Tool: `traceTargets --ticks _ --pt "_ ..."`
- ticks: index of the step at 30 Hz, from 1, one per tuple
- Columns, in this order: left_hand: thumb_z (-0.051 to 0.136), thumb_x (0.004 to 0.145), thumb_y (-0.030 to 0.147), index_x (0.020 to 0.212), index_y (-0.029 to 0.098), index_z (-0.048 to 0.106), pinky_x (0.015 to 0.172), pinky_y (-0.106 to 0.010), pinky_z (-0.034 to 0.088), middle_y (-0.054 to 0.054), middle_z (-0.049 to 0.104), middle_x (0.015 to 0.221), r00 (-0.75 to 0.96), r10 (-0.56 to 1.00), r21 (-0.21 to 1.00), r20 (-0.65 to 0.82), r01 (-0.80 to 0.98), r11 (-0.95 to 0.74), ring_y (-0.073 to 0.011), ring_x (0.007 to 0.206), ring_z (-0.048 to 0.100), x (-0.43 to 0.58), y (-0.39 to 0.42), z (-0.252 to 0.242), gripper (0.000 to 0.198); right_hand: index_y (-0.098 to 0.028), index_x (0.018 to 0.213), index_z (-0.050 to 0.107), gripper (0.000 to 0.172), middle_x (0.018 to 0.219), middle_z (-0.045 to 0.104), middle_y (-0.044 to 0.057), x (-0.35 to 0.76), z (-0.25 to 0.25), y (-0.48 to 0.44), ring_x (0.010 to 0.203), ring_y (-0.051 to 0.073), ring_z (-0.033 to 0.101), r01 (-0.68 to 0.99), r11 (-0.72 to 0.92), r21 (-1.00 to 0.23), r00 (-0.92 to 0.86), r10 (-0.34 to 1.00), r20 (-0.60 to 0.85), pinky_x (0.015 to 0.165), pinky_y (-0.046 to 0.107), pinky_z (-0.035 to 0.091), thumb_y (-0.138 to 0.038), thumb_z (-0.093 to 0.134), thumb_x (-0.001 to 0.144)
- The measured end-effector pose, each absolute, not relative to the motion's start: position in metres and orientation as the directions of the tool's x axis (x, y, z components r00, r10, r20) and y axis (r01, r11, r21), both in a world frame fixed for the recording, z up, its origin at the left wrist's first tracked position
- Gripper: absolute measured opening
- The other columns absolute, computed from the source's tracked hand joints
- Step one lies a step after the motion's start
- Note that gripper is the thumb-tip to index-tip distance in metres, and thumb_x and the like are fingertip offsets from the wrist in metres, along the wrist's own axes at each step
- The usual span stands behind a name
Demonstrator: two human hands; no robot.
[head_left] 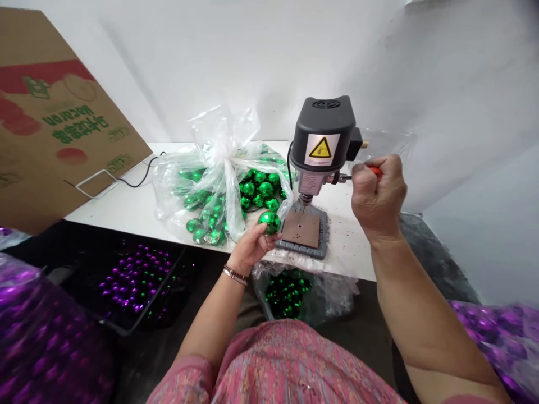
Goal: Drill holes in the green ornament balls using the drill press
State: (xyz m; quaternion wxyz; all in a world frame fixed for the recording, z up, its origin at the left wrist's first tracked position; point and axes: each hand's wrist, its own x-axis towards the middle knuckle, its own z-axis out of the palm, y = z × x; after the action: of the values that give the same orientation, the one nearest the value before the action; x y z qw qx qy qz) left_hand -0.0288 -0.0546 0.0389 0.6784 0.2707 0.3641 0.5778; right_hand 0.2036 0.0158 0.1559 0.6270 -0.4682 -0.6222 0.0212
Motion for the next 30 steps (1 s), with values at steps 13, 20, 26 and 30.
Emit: traceTargets --ticks 13,20,26,30 --pt "0.079 0.072 0.032 0.095 0.016 0.068 0.07 -0.024 0.052 -0.008 0.073 0.097 0.0 0.95 0.814 -0.313 -0.515 0.268 -0.0178 0.086 0.07 0.013 -0.054 0.019 0.03 -0.023 0.082 0.044 0.018 0.068 0.049 -0.003 0.202 0.156 0.015 0.064 0.011 0.05 0.557 0.531 -0.638 0.205 0.657 0.725 0.068 0.03 0.044 -0.04 0.048 0.088" --pt "0.074 0.072 0.034 0.096 0.019 0.074 0.088 -0.03 0.048 -0.002 0.071 0.087 -0.153 0.988 0.967 0.024 0.253 0.016 -0.0195 0.088 0.064 0.02 -0.007 0.021 0.028 -0.023 0.086 0.043 0.022 0.072 0.053 -0.002 0.205 0.153 0.018 0.067 0.012 0.05 0.562 0.556 -0.612 0.134 0.669 0.731 0.072 0.03 0.047 -0.044 0.044 0.092" --pt "0.074 0.073 0.032 0.101 0.017 0.073 0.085 -0.031 0.048 -0.003 0.07 0.085 -0.112 0.994 0.878 0.017 0.477 0.039 -0.0219 0.086 0.064 0.03 0.007 0.025 0.031 -0.023 0.088 0.045 0.025 0.076 0.056 -0.002 0.209 0.151 0.017 0.066 0.01 0.05 0.576 0.586 -0.569 0.092 0.645 0.758 0.07 0.028 0.048 -0.046 0.041 0.095" --pt "0.081 0.068 0.031 0.11 0.017 0.071 0.094 -0.037 0.048 -0.007 0.072 0.093 -0.131 0.991 0.825 0.012 0.562 0.064 -0.0273 0.097 0.065 0.035 0.006 0.034 0.045 -0.023 0.089 0.046 0.022 0.077 0.056 -0.002 0.209 0.153 0.012 0.067 0.009 0.05 0.585 0.555 -0.592 0.096 0.677 0.73 0.072 0.027 0.047 -0.044 0.042 0.096"
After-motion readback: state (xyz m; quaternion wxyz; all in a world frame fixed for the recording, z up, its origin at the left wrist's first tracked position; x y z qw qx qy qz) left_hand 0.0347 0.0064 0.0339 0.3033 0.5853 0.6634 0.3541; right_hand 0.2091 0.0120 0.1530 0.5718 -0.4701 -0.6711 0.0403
